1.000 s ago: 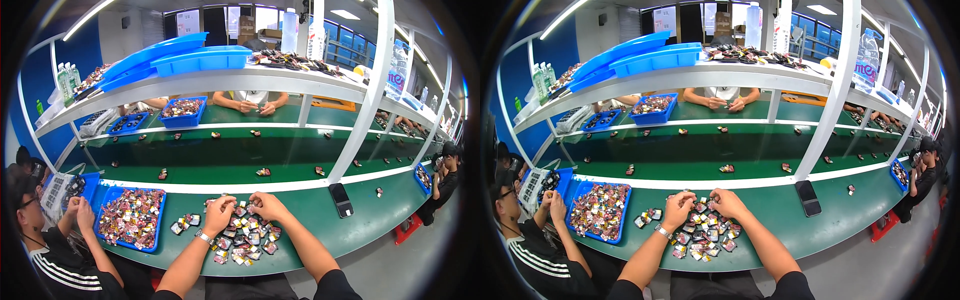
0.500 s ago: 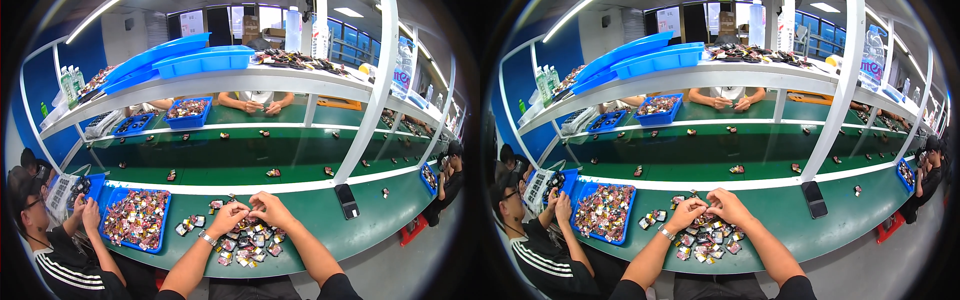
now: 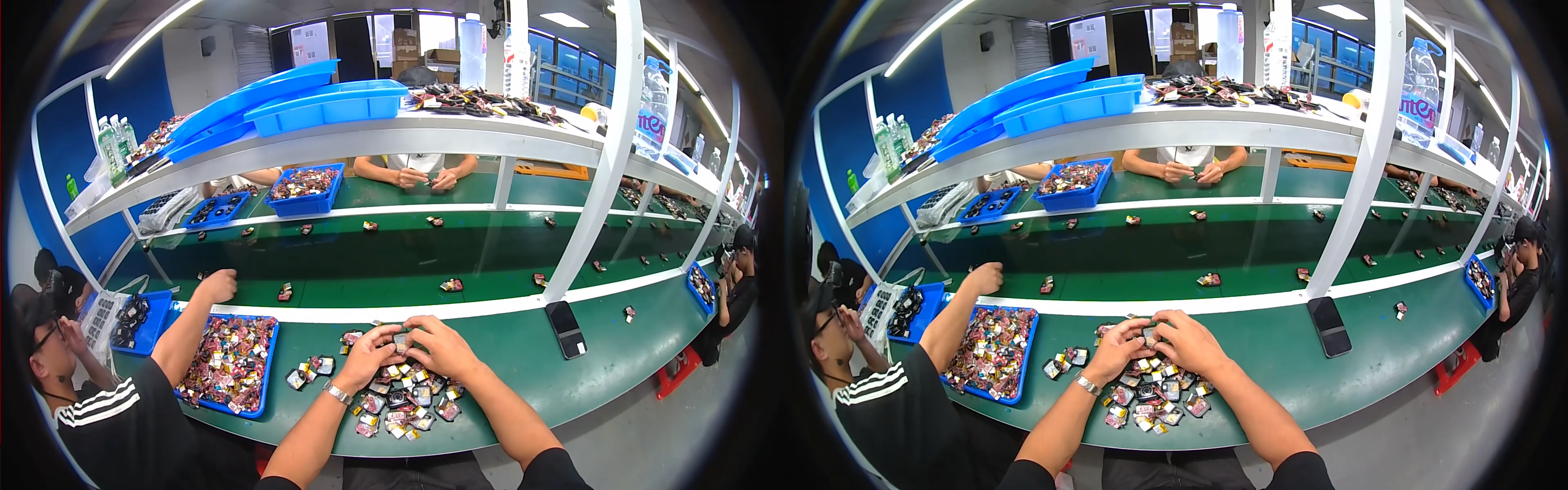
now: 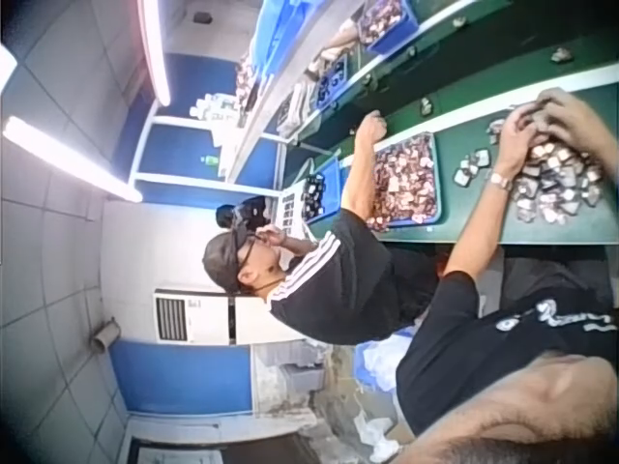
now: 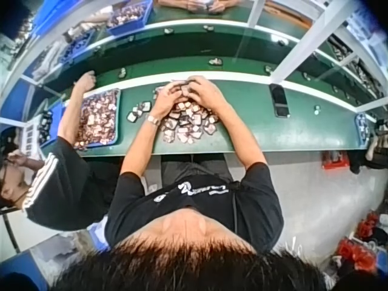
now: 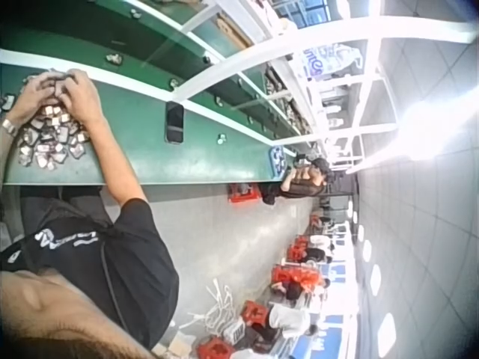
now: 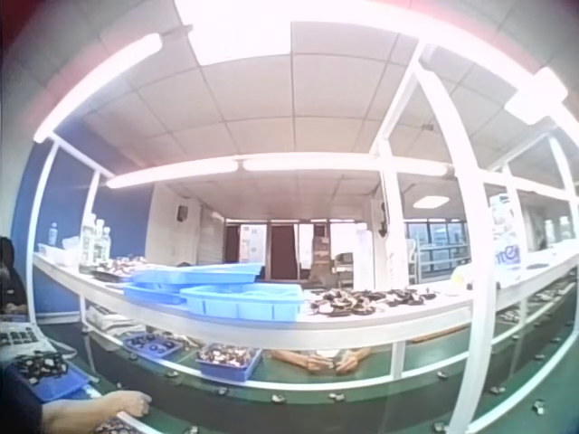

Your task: Manually assemble or inspect small electronic components on a production line table.

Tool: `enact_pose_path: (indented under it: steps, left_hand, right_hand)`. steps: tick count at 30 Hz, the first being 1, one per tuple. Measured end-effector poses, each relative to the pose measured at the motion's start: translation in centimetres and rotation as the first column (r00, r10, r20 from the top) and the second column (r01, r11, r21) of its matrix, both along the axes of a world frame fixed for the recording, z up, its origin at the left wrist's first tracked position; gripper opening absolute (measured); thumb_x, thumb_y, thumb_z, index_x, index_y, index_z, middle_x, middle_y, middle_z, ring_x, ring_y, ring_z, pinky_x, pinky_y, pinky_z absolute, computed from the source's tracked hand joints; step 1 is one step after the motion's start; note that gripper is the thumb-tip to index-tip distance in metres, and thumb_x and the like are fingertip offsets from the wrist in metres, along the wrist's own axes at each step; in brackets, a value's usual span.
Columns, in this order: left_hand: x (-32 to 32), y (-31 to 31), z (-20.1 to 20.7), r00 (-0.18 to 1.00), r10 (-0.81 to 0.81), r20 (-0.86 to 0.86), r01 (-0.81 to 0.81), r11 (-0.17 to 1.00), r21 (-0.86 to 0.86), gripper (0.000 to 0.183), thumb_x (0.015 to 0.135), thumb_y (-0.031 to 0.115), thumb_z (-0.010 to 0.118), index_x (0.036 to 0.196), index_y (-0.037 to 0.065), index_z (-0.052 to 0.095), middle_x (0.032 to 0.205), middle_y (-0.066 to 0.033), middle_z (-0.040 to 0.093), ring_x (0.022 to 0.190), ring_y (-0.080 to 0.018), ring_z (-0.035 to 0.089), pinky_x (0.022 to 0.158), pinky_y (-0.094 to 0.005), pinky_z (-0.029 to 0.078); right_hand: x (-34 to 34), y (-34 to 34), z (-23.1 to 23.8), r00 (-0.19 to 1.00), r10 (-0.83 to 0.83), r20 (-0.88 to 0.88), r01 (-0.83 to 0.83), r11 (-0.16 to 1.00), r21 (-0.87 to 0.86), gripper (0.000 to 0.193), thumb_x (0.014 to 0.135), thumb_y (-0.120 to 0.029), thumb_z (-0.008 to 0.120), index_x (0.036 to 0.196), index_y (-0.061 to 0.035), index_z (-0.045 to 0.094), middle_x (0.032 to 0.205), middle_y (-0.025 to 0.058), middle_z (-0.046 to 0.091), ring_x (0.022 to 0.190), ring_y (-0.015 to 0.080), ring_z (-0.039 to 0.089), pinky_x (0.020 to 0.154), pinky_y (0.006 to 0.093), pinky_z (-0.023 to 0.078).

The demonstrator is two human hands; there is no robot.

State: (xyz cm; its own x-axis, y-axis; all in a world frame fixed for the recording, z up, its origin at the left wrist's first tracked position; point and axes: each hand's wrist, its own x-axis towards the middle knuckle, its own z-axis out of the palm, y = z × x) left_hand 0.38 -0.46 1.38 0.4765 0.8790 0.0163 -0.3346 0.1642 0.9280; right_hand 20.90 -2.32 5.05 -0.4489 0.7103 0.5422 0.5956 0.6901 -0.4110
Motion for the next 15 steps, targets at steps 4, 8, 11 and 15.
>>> enact_pose_path:
  steps: [4,8,11,15]
  left_hand:
    - [-0.1,0.2,-0.5,0.997,-0.048,-0.063,0.050,0.998,0.026,0.037,0.095,-0.004,0.048,0.132,-0.001,0.047,0.124,-0.0139,0.057,0.106,-0.0200,0.063,0.090,-0.0321,0.058]
    - [-0.4,0.3,-0.5,0.997,-0.078,0.030,0.078,0.997,0.003,0.038,0.093,-0.002,0.055,0.130,-0.001,0.047,0.123,-0.0140,0.058,0.108,-0.0209,0.063,0.093,-0.0362,0.057]
    - [-0.8,0.7,-0.7,0.995,-0.097,0.008,0.096,0.993,0.062,0.041,0.091,-0.003,0.058,0.131,-0.002,0.047,0.126,-0.0144,0.056,0.109,-0.0212,0.062,0.094,-0.0367,0.056]
    - [-0.6,0.4,-0.4,0.996,-0.095,-0.004,0.095,0.994,0.052,0.042,0.091,-0.002,0.060,0.131,-0.002,0.047,0.128,-0.0144,0.054,0.110,-0.0207,0.062,0.095,-0.0367,0.056]
  right_hand:
    - [0.0,0.0,-0.4,0.999,0.043,0.019,-0.042,0.997,-0.057,0.019,0.081,-0.015,0.072,0.099,-0.0099,0.069,0.121,0.0091,0.058,0.114,0.0293,0.055,0.096,0.0393,0.048]
    - [-0.5,0.0,-1.2,0.995,0.001,-0.104,-0.020,0.984,-0.179,0.013,0.084,-0.016,0.069,0.094,-0.0076,0.070,0.120,0.0089,0.059,0.115,0.0287,0.055,0.098,0.0390,0.045]
    - [-0.9,0.1,-1.4,0.988,-0.047,-0.147,0.017,0.980,-0.197,0.012,0.085,-0.016,0.068,0.093,-0.0079,0.070,0.119,0.0089,0.060,0.115,0.0284,0.055,0.098,0.0384,0.045]
    - [-1.1,0.1,-1.8,0.980,-0.063,-0.188,0.022,0.977,-0.213,0.012,0.084,-0.016,0.068,0.092,-0.0081,0.070,0.120,0.0090,0.060,0.115,0.0284,0.055,0.099,0.0385,0.045]
